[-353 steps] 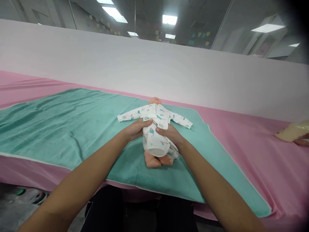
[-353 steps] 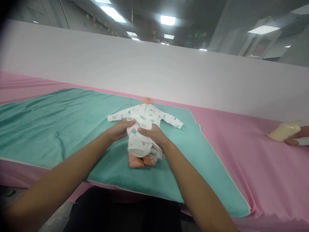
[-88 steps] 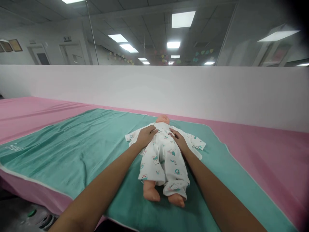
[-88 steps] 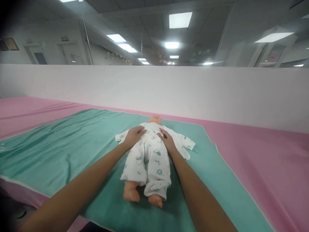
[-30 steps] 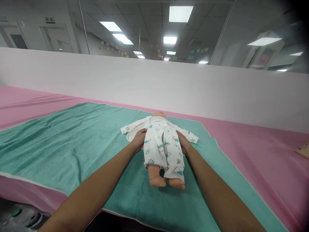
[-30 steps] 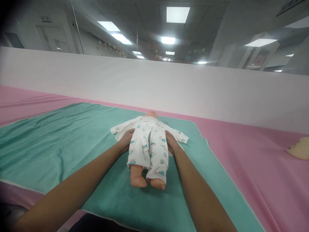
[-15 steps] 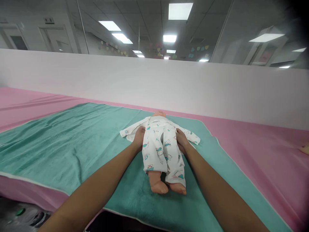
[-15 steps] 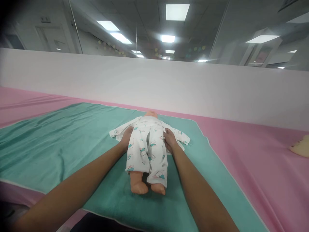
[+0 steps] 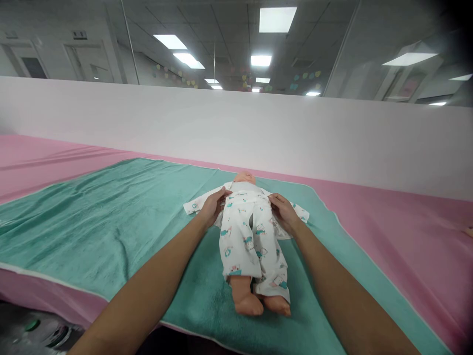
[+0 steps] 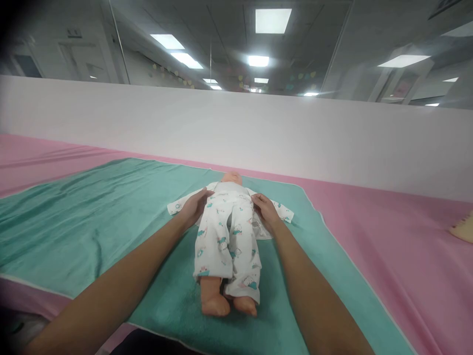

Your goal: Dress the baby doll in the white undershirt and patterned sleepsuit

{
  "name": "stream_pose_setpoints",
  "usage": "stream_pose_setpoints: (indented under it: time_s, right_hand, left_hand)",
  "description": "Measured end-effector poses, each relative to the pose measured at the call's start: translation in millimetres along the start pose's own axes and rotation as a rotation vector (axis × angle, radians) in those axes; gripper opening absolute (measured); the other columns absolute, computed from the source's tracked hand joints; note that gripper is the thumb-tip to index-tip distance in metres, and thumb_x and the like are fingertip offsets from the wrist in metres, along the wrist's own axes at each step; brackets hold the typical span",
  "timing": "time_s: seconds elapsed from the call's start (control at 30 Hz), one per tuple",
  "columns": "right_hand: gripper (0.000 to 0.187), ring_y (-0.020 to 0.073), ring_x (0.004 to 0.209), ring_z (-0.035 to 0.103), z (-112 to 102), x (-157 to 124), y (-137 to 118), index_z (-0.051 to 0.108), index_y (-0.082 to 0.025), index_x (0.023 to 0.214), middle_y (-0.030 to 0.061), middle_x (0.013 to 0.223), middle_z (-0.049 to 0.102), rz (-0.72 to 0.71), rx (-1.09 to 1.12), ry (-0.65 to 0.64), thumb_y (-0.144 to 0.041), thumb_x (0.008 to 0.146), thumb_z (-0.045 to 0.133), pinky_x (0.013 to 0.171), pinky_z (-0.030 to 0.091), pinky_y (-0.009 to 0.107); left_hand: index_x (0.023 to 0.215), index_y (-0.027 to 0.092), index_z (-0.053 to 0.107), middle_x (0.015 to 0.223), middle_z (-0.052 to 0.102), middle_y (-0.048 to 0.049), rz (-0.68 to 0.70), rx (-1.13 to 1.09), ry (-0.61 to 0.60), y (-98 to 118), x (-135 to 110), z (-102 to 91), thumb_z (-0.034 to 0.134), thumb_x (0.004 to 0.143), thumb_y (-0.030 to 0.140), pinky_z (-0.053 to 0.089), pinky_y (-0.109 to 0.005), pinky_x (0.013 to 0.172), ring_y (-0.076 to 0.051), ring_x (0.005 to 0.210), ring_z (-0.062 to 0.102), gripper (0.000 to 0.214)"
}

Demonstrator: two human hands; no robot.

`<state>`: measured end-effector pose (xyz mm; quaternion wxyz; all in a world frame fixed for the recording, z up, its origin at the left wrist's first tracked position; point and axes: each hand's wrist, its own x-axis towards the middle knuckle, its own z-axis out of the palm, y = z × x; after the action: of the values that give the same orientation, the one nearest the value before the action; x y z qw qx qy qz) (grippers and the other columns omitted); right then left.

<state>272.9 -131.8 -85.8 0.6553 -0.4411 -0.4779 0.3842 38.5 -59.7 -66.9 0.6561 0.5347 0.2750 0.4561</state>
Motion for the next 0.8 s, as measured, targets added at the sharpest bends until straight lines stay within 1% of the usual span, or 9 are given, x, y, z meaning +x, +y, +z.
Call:
stream_pose_setpoints:
  time_s: [0.1, 0.13, 0.23, 0.3, 0.43, 0.5, 0.6, 0.7, 0.8]
  right_hand:
    - [0.023, 0.0134, 0.067, 0.047, 9, 4, -12, 0.059, -0.02, 0.072, -0.0012, 0.07, 0.055, -0.078, -0.297, -0.007, -0.041, 0.067, 0.066, 0.065, 0.037, 0.026]
    - [0.023, 0.0145, 0.07, 0.047, 14, 5, -17, 0.06, -0.02, 0.073, -0.0002, 0.073, 0.056, -0.12, -0.39, -0.024, -0.041, 0.067, 0.066, 0.067, 0.037, 0.027]
    - [0.017, 0.0164, 0.075, 0.048, 28, 6, -32, 0.061, -0.022, 0.073, 0.0013, 0.08, 0.057, -0.277, -0.642, -0.085, -0.038, 0.069, 0.064, 0.07, 0.036, 0.029]
    - [0.01, 0.0172, 0.077, 0.048, 37, 7, -39, 0.062, -0.023, 0.073, 0.0015, 0.081, 0.058, -0.37, -0.793, -0.141, -0.033, 0.07, 0.063, 0.072, 0.035, 0.03]
    - [0.007, 0.0182, 0.079, 0.049, 46, 9, -44, 0.062, -0.024, 0.078, 0.002, 0.081, 0.059, -0.462, -0.982, -0.204, -0.026, 0.074, 0.057, 0.072, 0.034, 0.031]
    - [0.008, 0.0171, 0.075, 0.049, 44, 12, -43, 0.061, -0.024, 0.079, 0.0017, 0.082, 0.059, -0.443, -1.011, -0.191, -0.023, 0.074, 0.055, 0.068, 0.034, 0.03]
    - [0.008, 0.0159, 0.07, 0.049, 36, 18, -39, 0.062, -0.024, 0.077, 0.0007, 0.08, 0.06, -0.359, -0.98, -0.171, -0.026, 0.073, 0.056, 0.065, 0.035, 0.029]
    - [0.016, 0.0152, 0.065, 0.048, 26, 24, -30, 0.061, -0.022, 0.071, -0.0006, 0.07, 0.059, -0.253, -0.872, -0.092, -0.038, 0.074, 0.056, 0.061, 0.034, 0.028]
    - [0.031, 0.0133, 0.06, 0.044, 17, 26, -17, 0.056, -0.02, 0.062, -0.0018, 0.061, 0.054, -0.09, -0.714, -0.057, -0.049, 0.073, 0.056, 0.057, 0.032, 0.026]
  left_hand:
    - [0.079, 0.014, 0.065, 0.075, 0.063, -0.0041, 0.01, 0.211, -0.161, 4, 1, -3.1, 0.068, 0.063, 0.042, 0.04, -0.025, 0.061, -0.016, 0.068, 0.055, 0.033]
    - [0.078, 0.015, 0.065, 0.075, 0.063, -0.0031, 0.032, 0.276, -0.174, 5, 1, -4.0, 0.07, 0.062, 0.041, 0.039, -0.025, 0.061, -0.015, 0.069, 0.054, 0.031]
    - [0.074, 0.017, 0.061, 0.071, 0.059, -0.0008, 0.146, 0.439, -0.12, 6, 1, -5.1, 0.068, 0.064, 0.041, 0.037, -0.024, 0.062, -0.014, 0.068, 0.051, 0.027]
    - [0.072, 0.018, 0.059, 0.072, 0.058, -0.001, 0.269, 0.563, -0.065, 5, 1, -4.6, 0.065, 0.067, 0.039, 0.037, -0.025, 0.066, -0.015, 0.071, 0.05, 0.023]
    - [0.076, 0.02, 0.055, 0.088, 0.058, -0.0032, 0.511, 0.71, -0.068, 3, 2, -2.5, 0.054, 0.078, 0.033, 0.036, -0.026, 0.074, -0.017, 0.086, 0.05, 0.013]
    - [0.078, 0.021, 0.051, 0.079, 0.056, -0.0012, 0.511, 0.752, -0.032, 2, 8, -1.5, 0.047, 0.083, 0.032, 0.035, -0.025, 0.069, -0.016, 0.076, 0.05, 0.013]
    - [0.072, 0.021, 0.044, 0.062, 0.046, 0.0021, 0.405, 0.783, 0.133, 0, 26, 1.4, 0.045, 0.083, 0.03, 0.03, -0.025, 0.06, -0.015, 0.061, 0.044, 0.014]
    - [0.068, 0.021, 0.038, 0.064, 0.045, 0.0014, 0.269, 0.72, 0.241, -3, 50, 5.8, 0.047, 0.082, 0.026, 0.028, -0.025, 0.06, -0.015, 0.064, 0.043, 0.017]
    - [0.067, 0.021, 0.036, 0.062, 0.043, 0.0017, 0.231, 0.694, 0.27, -9, 63, 8.5, 0.048, 0.081, 0.025, 0.027, -0.025, 0.059, -0.015, 0.062, 0.041, 0.019]
